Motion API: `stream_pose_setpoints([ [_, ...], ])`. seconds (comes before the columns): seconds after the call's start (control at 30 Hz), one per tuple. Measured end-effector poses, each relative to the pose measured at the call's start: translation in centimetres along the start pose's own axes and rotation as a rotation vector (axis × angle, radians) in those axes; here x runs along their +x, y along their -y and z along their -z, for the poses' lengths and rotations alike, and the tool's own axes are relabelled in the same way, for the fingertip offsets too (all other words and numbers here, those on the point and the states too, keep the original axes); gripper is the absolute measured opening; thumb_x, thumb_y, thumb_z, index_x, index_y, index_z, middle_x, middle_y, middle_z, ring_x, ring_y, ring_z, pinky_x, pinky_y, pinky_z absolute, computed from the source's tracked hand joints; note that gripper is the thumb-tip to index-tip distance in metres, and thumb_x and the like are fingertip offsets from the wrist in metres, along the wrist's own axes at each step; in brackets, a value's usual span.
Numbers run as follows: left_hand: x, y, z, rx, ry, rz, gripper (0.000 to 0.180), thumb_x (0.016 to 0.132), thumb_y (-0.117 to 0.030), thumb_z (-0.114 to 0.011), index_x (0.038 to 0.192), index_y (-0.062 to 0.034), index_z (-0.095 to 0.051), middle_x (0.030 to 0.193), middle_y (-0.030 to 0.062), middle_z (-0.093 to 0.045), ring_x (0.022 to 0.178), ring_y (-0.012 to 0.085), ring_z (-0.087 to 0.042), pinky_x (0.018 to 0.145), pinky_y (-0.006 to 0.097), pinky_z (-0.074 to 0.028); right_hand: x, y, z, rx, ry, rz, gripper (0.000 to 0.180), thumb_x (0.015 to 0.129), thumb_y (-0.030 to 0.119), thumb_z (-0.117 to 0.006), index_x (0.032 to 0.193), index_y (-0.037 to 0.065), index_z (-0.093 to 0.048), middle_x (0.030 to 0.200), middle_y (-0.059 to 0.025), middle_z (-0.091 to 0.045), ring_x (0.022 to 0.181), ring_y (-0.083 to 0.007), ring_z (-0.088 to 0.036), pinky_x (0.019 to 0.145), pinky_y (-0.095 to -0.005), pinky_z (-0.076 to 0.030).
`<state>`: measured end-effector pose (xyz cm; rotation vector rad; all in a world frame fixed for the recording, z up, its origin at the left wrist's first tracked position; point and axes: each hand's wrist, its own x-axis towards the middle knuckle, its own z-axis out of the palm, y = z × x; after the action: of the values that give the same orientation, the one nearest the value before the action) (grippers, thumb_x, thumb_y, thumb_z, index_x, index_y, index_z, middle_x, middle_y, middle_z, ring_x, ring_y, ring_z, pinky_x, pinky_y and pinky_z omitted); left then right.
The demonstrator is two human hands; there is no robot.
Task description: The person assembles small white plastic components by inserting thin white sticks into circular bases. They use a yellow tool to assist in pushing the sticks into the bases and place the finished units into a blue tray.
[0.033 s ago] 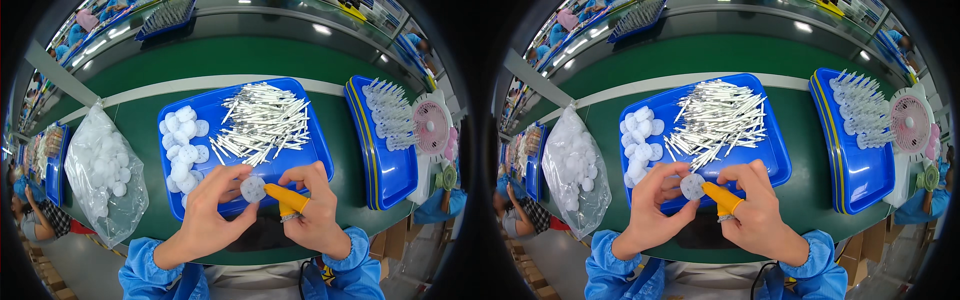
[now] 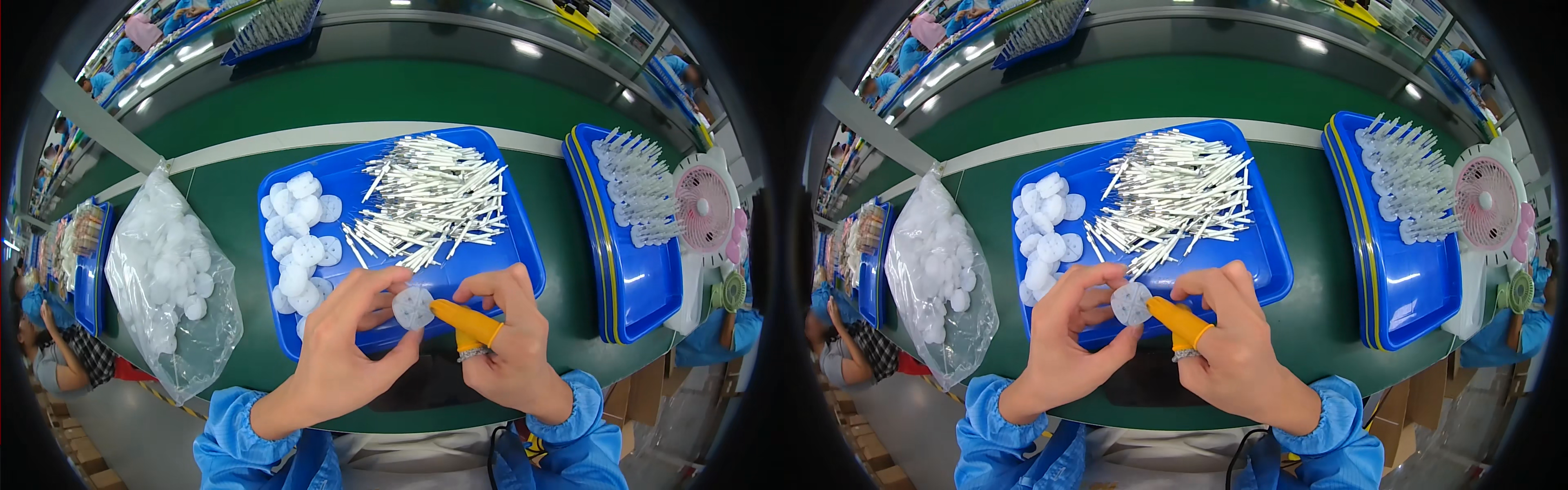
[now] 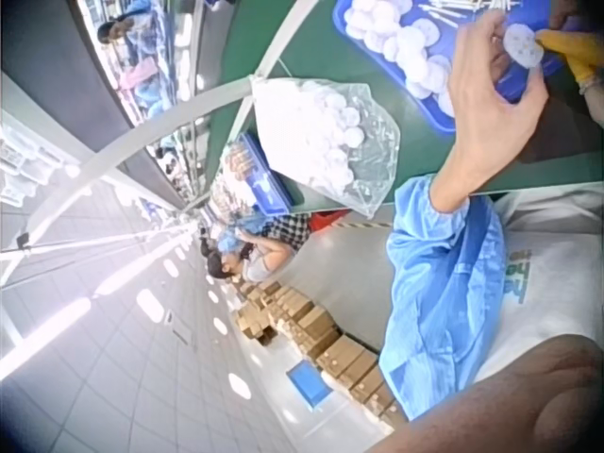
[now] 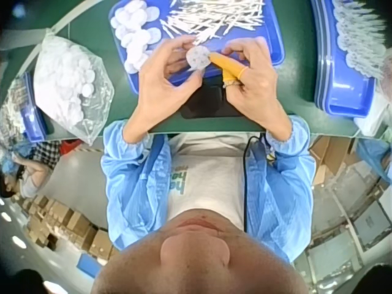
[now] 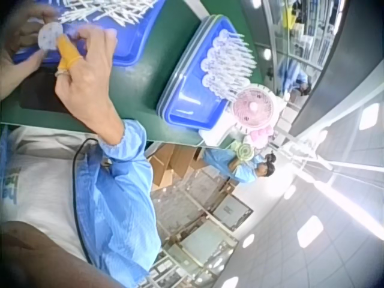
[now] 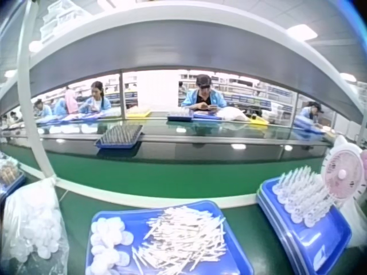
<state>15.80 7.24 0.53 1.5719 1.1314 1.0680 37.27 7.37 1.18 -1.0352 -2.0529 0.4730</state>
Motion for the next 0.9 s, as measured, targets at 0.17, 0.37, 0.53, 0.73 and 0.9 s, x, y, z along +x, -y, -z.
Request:
stream_pose_setpoints([
  [0.17,-0.11,-0.21,0.18,0.044,0.077,-0.005,0.059,0.08,0.011,-0.077,0.135,0.0016,-0.057,0.125,0.0123,-0.06,0.118,0.0243,-0.07,0.099,0.036,-0.061,0.47,0.21,-0.08,-0.027,0.04,-0.011,0.043,0.055,-0.007,-0.066,0.097,-0.007,-0.077,0.109,-0.0127,-0.063,0.087,-0.03,-0.051,0.067,-0.0381,-0.044],
  [0.37,-0.02,-0.76,-0.13,0.105,0.061,-0.032,0.057,0.081,0.004,-0.079,0.135,-0.0013,-0.061,0.114,0.0146,-0.067,0.106,0.0281,-0.074,0.094,0.037,-0.063,0.48,0.48,-0.25,0.016,0.08,-0.013,0.05,0.057,-0.008,-0.065,0.105,-0.006,-0.078,0.113,-0.0116,-0.06,0.092,-0.0302,-0.05,0.075,-0.0396,-0.045],
  [0.53,-0.12,-0.68,-0.12,0.134,0.087,-0.047,0.058,0.081,0.004,-0.079,0.135,-0.0011,-0.06,0.115,0.0151,-0.066,0.106,0.0282,-0.074,0.093,0.037,-0.064,0.39,0.5,-0.26,0.03,0.11,0.014,0.051,0.057,-0.007,-0.065,0.106,-0.005,-0.077,0.114,-0.0124,-0.06,0.093,-0.0311,-0.05,0.076,-0.0403,-0.044],
  [0.73,-0.08,-0.76,-0.22,0.104,0.086,-0.052,0.058,0.081,0.005,-0.079,0.135,-0.0004,-0.06,0.118,0.0159,-0.066,0.106,0.0287,-0.075,0.093,0.037,-0.064,0.3,-0.15,-0.26,-0.015,0.107,-0.021,0.05,0.057,-0.007,-0.064,0.105,-0.005,-0.077,0.115,-0.0125,-0.059,0.093,-0.0314,-0.05,0.076,-0.0404,-0.044],
  [0.9,-0.06,-0.68,-0.14,0.117,0.08,-0.041,0.058,0.081,0.005,-0.079,0.135,-0.0001,-0.059,0.117,0.0154,-0.066,0.106,0.0282,-0.074,0.094,0.037,-0.064,0.37,0.23,-0.22,-0.002,0.112,-0.032,0.049,0.056,-0.008,-0.064,0.103,-0.005,-0.078,0.115,-0.0123,-0.059,0.094,-0.0316,-0.05,0.076,-0.0399,-0.046],
])
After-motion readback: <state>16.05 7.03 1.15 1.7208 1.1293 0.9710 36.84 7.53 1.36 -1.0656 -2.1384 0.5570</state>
